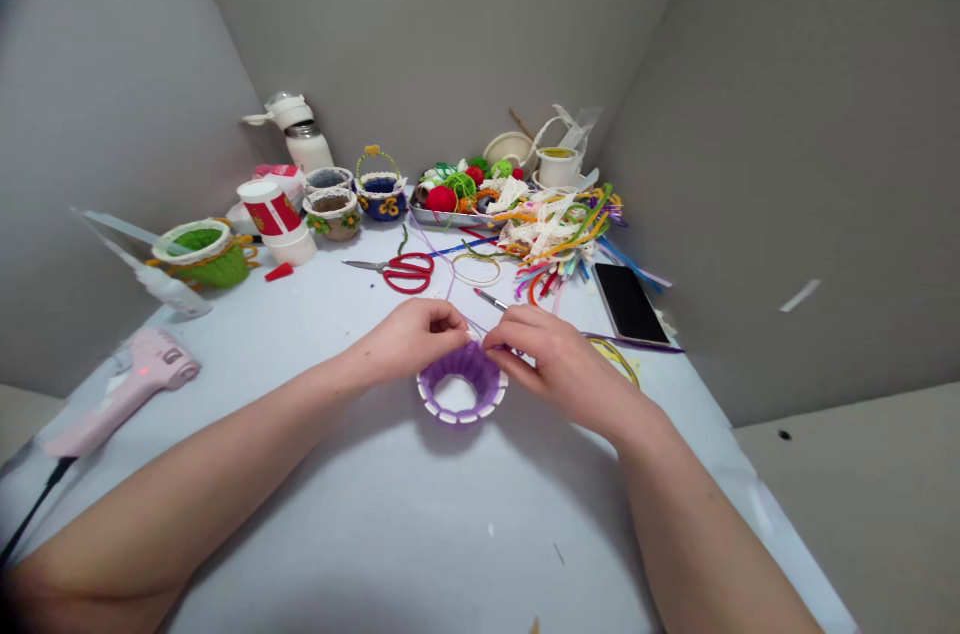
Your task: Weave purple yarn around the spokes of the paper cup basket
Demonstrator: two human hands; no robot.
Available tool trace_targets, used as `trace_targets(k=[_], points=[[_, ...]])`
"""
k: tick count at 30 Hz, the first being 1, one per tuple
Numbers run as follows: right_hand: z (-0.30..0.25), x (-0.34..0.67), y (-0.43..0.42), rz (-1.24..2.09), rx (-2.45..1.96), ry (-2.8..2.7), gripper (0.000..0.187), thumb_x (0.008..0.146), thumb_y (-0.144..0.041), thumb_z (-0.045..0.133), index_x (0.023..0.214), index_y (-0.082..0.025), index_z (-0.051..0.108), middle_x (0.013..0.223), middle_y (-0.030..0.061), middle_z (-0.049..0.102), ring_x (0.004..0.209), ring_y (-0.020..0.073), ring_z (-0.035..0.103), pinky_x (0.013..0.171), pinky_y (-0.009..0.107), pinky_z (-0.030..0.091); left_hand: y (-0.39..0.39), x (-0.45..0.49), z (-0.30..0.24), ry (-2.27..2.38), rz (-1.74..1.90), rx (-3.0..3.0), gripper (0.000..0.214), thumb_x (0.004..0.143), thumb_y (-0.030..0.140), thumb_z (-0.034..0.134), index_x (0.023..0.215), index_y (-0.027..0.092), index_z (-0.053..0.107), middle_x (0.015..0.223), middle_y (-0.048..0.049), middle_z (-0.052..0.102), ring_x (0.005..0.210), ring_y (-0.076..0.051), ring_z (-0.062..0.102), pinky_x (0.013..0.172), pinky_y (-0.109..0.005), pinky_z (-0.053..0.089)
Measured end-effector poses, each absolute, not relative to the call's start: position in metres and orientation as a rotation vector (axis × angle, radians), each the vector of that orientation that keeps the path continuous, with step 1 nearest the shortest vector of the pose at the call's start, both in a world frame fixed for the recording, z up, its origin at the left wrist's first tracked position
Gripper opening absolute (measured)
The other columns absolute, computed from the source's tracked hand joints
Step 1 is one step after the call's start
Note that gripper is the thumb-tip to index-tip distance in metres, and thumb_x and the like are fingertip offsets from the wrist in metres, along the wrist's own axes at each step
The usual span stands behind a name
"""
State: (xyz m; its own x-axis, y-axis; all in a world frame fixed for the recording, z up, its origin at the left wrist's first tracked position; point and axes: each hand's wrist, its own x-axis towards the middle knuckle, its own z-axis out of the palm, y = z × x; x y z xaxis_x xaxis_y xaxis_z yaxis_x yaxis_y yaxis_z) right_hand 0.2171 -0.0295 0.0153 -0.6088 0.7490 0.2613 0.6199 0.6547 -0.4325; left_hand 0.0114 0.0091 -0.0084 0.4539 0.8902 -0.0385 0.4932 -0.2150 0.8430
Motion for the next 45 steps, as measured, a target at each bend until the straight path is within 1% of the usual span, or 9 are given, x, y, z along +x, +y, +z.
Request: trace_targets(k=[6, 15, 19, 23, 28, 32, 35, 39, 45], points=[[0.016, 0.231, -0.027, 0.447, -1.115, -2.459, 0.019, 0.094, -0.024, 0.044, 0.094, -0.021, 0.063, 0.089, 0.0078, 0.06, 0.083, 0.0193, 0.056, 0.07, 0.029, 0.042, 0.01, 0.012, -0.01, 1.164, 0.6, 1.843, 0.02, 0.073, 0.031, 0.055, 0.077, 0.016, 0.067, 0.072, -0.0022, 0.067, 0.065, -0.013, 0.057, 0.055, -0.021, 0.042], [0.013, 0.234, -0.019, 0.552, -1.16, -2.435, 0.02, 0.094, -0.027, 0.045, 0.092, -0.021, 0.064, 0.087, 0.007, 0.062, 0.081, 0.0183, 0.057, 0.072, 0.03, 0.043, 0.01, 0.011, -0.01, 1.162, 0.596, 1.839, 0.019, 0.073, 0.031, 0.055, 0.077, 0.016, 0.066, 0.073, -0.0025, 0.066, 0.066, -0.013, 0.057, 0.056, -0.022, 0.042], [0.008, 0.23, -0.016, 0.792, -1.241, -2.366, 0.019, 0.091, -0.028, 0.048, 0.088, -0.02, 0.065, 0.083, 0.004, 0.062, 0.075, 0.0158, 0.058, 0.069, 0.028, 0.045, 0.01, 0.01, -0.007, 1.171, 0.576, 1.831, 0.018, 0.072, 0.031, 0.054, 0.077, 0.016, 0.065, 0.073, -0.0022, 0.066, 0.065, -0.013, 0.057, 0.054, -0.021, 0.041], [-0.001, 0.22, -0.014, 1.019, -1.303, -2.21, 0.018, 0.087, -0.024, 0.048, 0.088, -0.018, 0.065, 0.08, 0.0021, 0.064, 0.07, 0.0143, 0.058, 0.061, 0.024, 0.045, 0.01, 0.005, 0.002, 1.146, 0.478, 1.853, 0.017, 0.071, 0.029, 0.053, 0.076, 0.016, 0.063, 0.072, -0.0013, 0.065, 0.063, -0.013, 0.057, 0.053, -0.021, 0.042], [-0.013, 0.21, -0.014, 1.164, -1.248, -2.089, 0.016, 0.083, -0.025, 0.05, 0.088, -0.016, 0.064, 0.08, 0.0015, 0.064, 0.071, 0.0146, 0.057, 0.061, 0.024, 0.044, 0.008, 0.006, 0.006, 1.11, 0.519, 1.793, 0.023, 0.072, 0.035, 0.057, 0.081, 0.016, 0.065, 0.079, -0.0024, 0.067, 0.071, -0.014, 0.059, 0.06, -0.022, 0.045], [-0.015, 0.21, -0.013, 1.181, -1.244, -2.058, 0.018, 0.085, -0.028, 0.05, 0.088, -0.016, 0.063, 0.082, 0.0024, 0.065, 0.073, 0.0154, 0.058, 0.063, 0.025, 0.045, 0.007, 0.013, -0.004, 1.13, 0.564, 1.735, 0.023, 0.073, 0.038, 0.057, 0.072, 0.015, 0.063, 0.071, -0.0022, 0.064, 0.066, -0.013, 0.056, 0.056, -0.022, 0.042], [-0.014, 0.211, -0.012, 1.142, -1.254, -2.06, 0.019, 0.084, -0.028, 0.051, 0.088, -0.016, 0.065, 0.083, 0.0032, 0.066, 0.074, 0.0161, 0.058, 0.063, 0.026, 0.045, 0.007, 0.017, -0.009, 1.162, 0.572, 1.658, 0.019, 0.072, 0.033, 0.057, 0.068, 0.015, 0.059, 0.064, 0.0, 0.059, 0.059, -0.011, 0.051, 0.052, -0.021, 0.038], [-0.011, 0.212, -0.013, 1.106, -1.245, -2.058, 0.014, 0.08, -0.023, 0.055, 0.086, -0.016, 0.066, 0.083, 0.0025, 0.066, 0.075, 0.016, 0.059, 0.064, 0.025, 0.045, 0.005, 0.019, -0.007, 1.182, 0.614, 1.587, 0.014, 0.071, 0.029, 0.057, 0.067, 0.015, 0.057, 0.063, 0.0009, 0.058, 0.058, -0.01, 0.05, 0.053, -0.021, 0.038], [-0.012, 0.212, -0.014, 1.076, -1.351, -1.863, 0.02, 0.084, -0.033, 0.052, 0.09, -0.019, 0.065, 0.075, 0.0005, 0.062, 0.059, 0.0124, 0.053, 0.047, 0.021, 0.041, 0.005, 0.017, -0.003, 1.213, 0.843, 1.813, 0.016, 0.076, 0.03, 0.054, 0.073, 0.016, 0.061, 0.074, -0.0003, 0.064, 0.069, -0.013, 0.056, 0.065, -0.024, 0.043]])
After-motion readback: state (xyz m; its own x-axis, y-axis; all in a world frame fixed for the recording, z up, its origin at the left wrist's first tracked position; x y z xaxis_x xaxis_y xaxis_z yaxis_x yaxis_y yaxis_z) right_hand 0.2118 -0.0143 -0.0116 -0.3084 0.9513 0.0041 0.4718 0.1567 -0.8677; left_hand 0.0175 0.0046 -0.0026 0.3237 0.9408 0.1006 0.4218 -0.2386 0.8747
